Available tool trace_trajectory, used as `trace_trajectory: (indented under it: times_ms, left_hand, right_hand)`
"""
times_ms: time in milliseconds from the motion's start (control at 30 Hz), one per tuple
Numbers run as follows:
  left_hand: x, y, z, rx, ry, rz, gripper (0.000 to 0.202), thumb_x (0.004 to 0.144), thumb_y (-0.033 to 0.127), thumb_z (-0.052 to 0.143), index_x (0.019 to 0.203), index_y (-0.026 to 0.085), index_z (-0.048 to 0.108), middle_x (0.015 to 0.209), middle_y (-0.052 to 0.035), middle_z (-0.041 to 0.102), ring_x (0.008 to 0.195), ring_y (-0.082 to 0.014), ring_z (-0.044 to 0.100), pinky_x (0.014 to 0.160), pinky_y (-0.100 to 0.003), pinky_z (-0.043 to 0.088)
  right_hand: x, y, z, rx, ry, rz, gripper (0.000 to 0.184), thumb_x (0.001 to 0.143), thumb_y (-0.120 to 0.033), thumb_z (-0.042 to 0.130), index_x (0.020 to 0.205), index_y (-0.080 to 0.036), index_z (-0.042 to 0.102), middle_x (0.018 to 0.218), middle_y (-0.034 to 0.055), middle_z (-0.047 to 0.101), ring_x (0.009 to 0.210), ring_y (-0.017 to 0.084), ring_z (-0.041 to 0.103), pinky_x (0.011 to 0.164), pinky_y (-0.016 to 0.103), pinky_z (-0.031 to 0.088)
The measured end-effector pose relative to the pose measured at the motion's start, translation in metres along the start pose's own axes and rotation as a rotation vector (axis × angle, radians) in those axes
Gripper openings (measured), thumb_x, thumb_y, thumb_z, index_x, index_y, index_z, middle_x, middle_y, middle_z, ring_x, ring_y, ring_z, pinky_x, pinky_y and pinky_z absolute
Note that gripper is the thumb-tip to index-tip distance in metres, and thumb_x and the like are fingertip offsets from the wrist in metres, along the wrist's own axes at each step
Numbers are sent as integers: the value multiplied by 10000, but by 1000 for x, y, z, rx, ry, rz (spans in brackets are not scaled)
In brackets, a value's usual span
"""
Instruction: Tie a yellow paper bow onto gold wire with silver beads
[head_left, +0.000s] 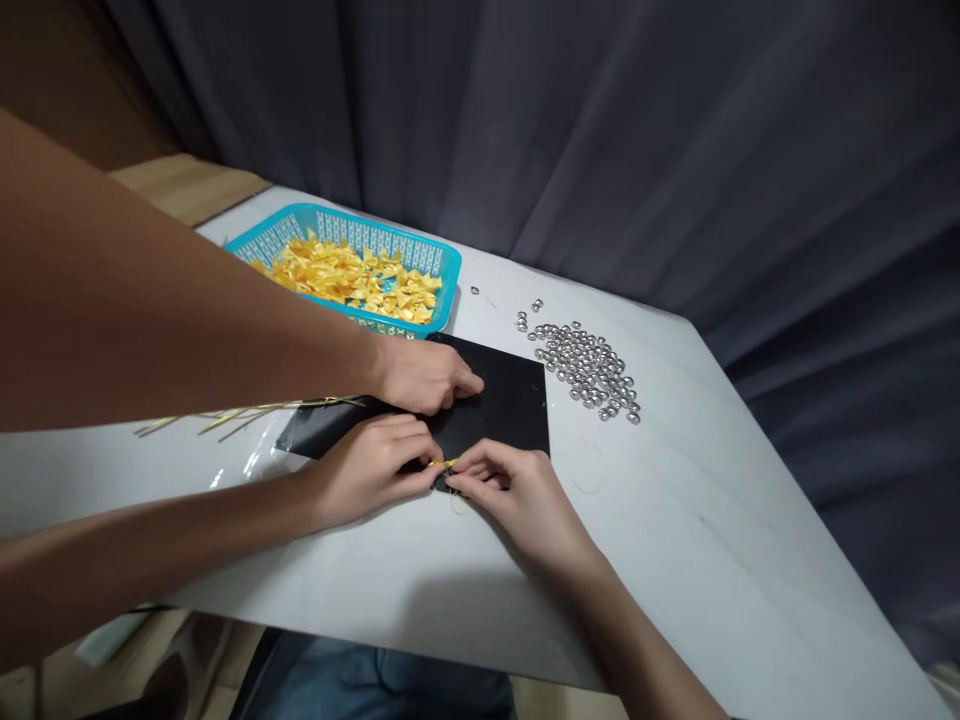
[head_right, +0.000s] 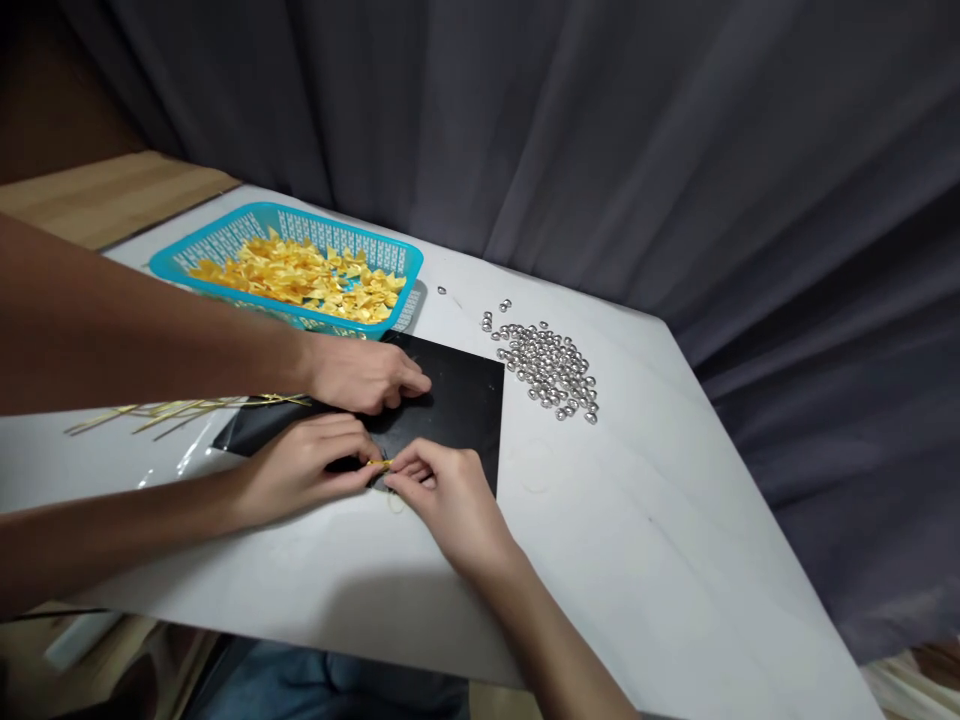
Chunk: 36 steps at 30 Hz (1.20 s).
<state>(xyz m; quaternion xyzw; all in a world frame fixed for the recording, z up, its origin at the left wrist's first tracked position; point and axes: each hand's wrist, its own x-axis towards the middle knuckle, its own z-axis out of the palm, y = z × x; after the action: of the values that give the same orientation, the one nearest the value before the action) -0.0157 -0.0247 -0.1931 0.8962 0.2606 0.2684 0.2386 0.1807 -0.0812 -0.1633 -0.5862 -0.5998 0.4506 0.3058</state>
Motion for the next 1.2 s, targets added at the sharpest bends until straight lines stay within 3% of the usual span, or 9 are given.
trace_trajectory:
  times_ms: [200, 333, 433, 600, 900, 1200]
  left_hand:
    - [0, 6, 0, 16, 39, 59, 165, 911, 194, 559, 789, 183, 670, 735, -13, 716, 707, -138, 642, 700, -249, 468]
    - [1, 10, -3, 82, 97, 171, 155, 924, 200, 568, 822, 182, 683, 734, -29, 724, 686, -140, 656, 668, -254, 465]
    - [1, 12, -5, 151, 139, 260, 125, 927, 178, 569, 851, 184, 667, 749, -29, 729, 683, -137, 660, 641, -250, 457]
    - [-1, 10, -6, 202, 181, 365, 89, 923, 137, 568, 910, 182, 645, 776, -40, 735, 726, -155, 662, 679, -264, 495]
    - [1, 6, -7, -98, 113, 320, 168, 949, 114, 518, 1027, 178, 652, 884, -92, 739, 836, -178, 677, 764, -292, 553]
    - [2, 7, -7, -212, 18, 396, 182, 944, 90, 519, 1051, 141, 658, 921, -107, 743, 889, -183, 663, 804, -295, 545]
  right_hand:
    - [1, -6, -10, -75, 31, -63, 192, 780, -312, 741, 716, -167, 634, 624, -45, 552, 577, 99, 470, 518, 204, 358]
    - [3, -7, -18, 85, -65, 44, 290, 844, -416, 659, 736, -147, 676, 634, -13, 585, 568, 104, 479, 495, 206, 357]
    - [4, -4, -19, 178, -171, 75, 324, 800, -455, 697, 752, -137, 728, 618, 5, 615, 544, 107, 494, 485, 213, 375]
    - [8, 0, -12, 289, -170, 70, 375, 704, -499, 773, 746, -129, 725, 627, 1, 627, 544, 102, 509, 527, 229, 419]
    - [10, -2, -4, 443, -70, 19, 363, 708, -495, 777, 748, -149, 673, 703, -1, 640, 673, 128, 573, 702, 267, 447]
    - [16, -1, -7, 619, 104, 7, 372, 629, -495, 838, 720, -163, 697, 698, -3, 649, 624, 104, 544, 648, 239, 456]
